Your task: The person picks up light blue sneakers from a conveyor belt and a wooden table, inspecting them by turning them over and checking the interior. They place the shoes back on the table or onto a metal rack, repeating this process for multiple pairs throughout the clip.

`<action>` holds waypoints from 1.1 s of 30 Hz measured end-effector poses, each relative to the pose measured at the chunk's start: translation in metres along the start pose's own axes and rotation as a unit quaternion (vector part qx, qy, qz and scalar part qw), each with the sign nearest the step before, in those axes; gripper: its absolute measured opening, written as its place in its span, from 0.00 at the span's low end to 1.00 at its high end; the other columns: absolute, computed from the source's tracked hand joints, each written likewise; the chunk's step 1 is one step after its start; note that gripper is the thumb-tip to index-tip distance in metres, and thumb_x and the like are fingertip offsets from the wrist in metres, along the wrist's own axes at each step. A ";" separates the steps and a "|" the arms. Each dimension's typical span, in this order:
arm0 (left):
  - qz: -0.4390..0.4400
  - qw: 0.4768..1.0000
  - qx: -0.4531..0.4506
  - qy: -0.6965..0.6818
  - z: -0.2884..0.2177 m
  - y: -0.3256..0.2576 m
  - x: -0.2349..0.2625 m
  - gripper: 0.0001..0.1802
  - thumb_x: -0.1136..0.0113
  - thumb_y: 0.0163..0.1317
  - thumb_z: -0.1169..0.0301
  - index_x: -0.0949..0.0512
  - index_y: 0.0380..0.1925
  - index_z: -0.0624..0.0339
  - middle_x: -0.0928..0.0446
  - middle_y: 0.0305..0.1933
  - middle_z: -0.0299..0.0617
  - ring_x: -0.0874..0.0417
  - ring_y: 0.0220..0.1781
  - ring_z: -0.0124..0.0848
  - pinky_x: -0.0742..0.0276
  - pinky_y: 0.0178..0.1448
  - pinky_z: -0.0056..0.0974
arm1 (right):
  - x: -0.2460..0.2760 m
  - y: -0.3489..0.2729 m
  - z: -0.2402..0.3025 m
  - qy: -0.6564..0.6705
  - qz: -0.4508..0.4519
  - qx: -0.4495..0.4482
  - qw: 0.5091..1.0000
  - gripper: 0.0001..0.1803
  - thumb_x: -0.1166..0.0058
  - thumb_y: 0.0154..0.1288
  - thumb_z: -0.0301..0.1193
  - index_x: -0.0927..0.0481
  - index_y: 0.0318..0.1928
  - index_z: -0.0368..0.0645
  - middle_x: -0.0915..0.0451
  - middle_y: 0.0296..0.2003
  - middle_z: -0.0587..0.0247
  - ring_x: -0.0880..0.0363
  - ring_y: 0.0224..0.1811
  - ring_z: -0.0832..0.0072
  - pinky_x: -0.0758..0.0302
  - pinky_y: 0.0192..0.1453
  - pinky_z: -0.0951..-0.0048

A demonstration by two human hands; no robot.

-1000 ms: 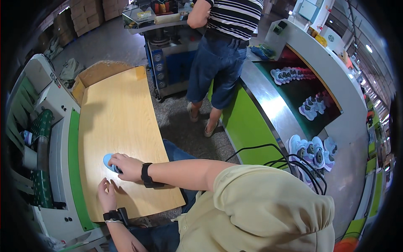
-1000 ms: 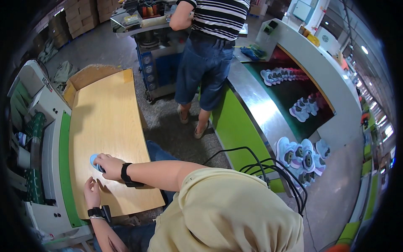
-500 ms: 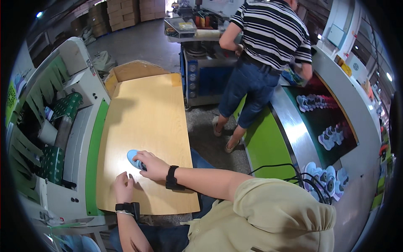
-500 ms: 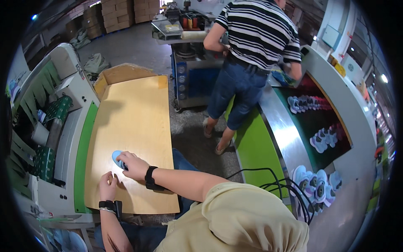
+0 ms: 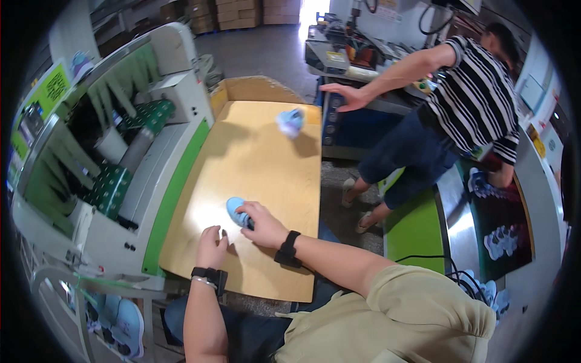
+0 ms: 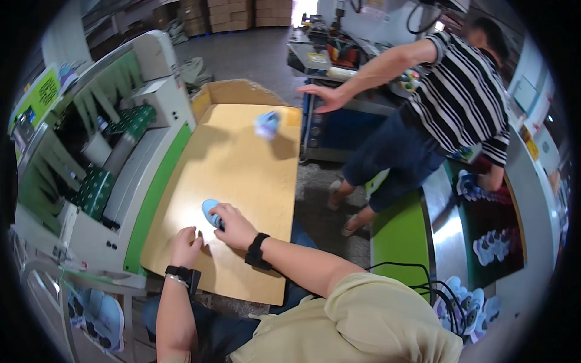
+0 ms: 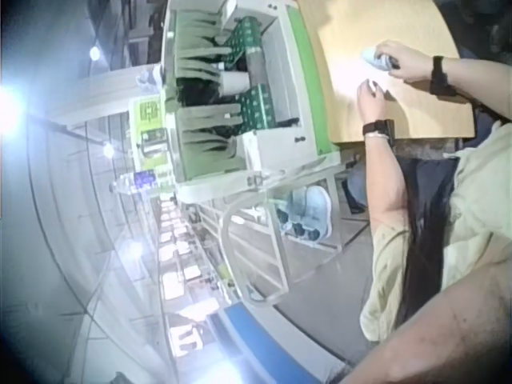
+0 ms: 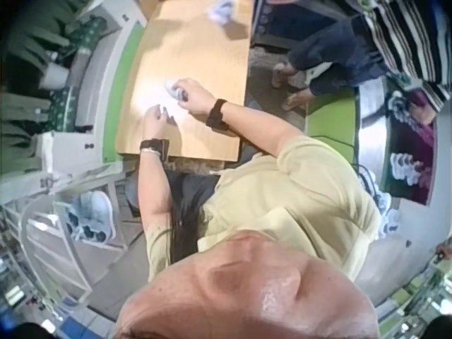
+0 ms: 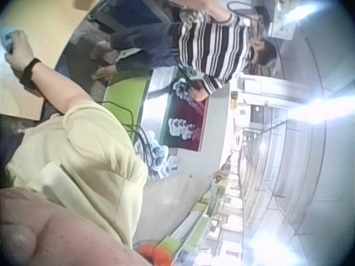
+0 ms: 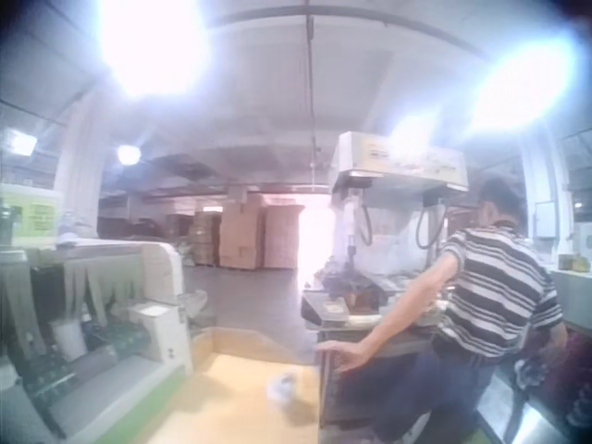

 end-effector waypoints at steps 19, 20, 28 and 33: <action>0.004 0.996 0.080 -0.029 -0.004 -0.007 0.004 0.23 0.39 0.61 0.65 0.20 0.55 0.65 0.21 0.61 0.52 0.19 0.60 0.49 0.24 0.66 0.48 | -0.002 0.002 0.004 -0.007 0.023 0.003 1.000 0.28 0.37 0.59 0.27 0.26 0.61 0.43 0.30 0.62 0.44 0.33 0.69 0.48 0.34 0.75 0.57; -0.007 0.998 0.062 -0.008 0.002 -0.008 0.001 0.24 0.38 0.61 0.65 0.20 0.56 0.65 0.21 0.62 0.52 0.19 0.61 0.50 0.23 0.66 0.48 | -0.003 0.001 0.004 -0.006 0.021 0.005 1.000 0.27 0.37 0.59 0.27 0.26 0.61 0.42 0.30 0.62 0.44 0.32 0.68 0.49 0.34 0.74 0.57; -0.004 0.998 0.063 -0.005 -0.008 -0.007 0.006 0.24 0.39 0.62 0.65 0.21 0.58 0.63 0.21 0.61 0.53 0.19 0.59 0.50 0.23 0.65 0.50 | -0.005 0.005 0.005 -0.004 0.052 -0.009 0.999 0.26 0.37 0.61 0.28 0.26 0.60 0.42 0.29 0.62 0.42 0.32 0.68 0.47 0.33 0.73 0.57; -0.131 0.989 0.064 -0.027 -0.003 -0.009 0.019 0.26 0.42 0.63 0.73 0.26 0.62 0.66 0.21 0.57 0.57 0.20 0.58 0.53 0.24 0.65 0.50 | -0.021 0.034 0.040 0.062 0.259 0.017 0.964 0.25 0.40 0.70 0.35 0.26 0.63 0.41 0.26 0.61 0.45 0.28 0.67 0.51 0.32 0.72 0.60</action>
Point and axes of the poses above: each hand's wrist, its own y-axis towards the middle knuckle, its own x-axis out of the back of the hand, z = x × y, the point moved 4 cm from there along y, towards the middle knuckle
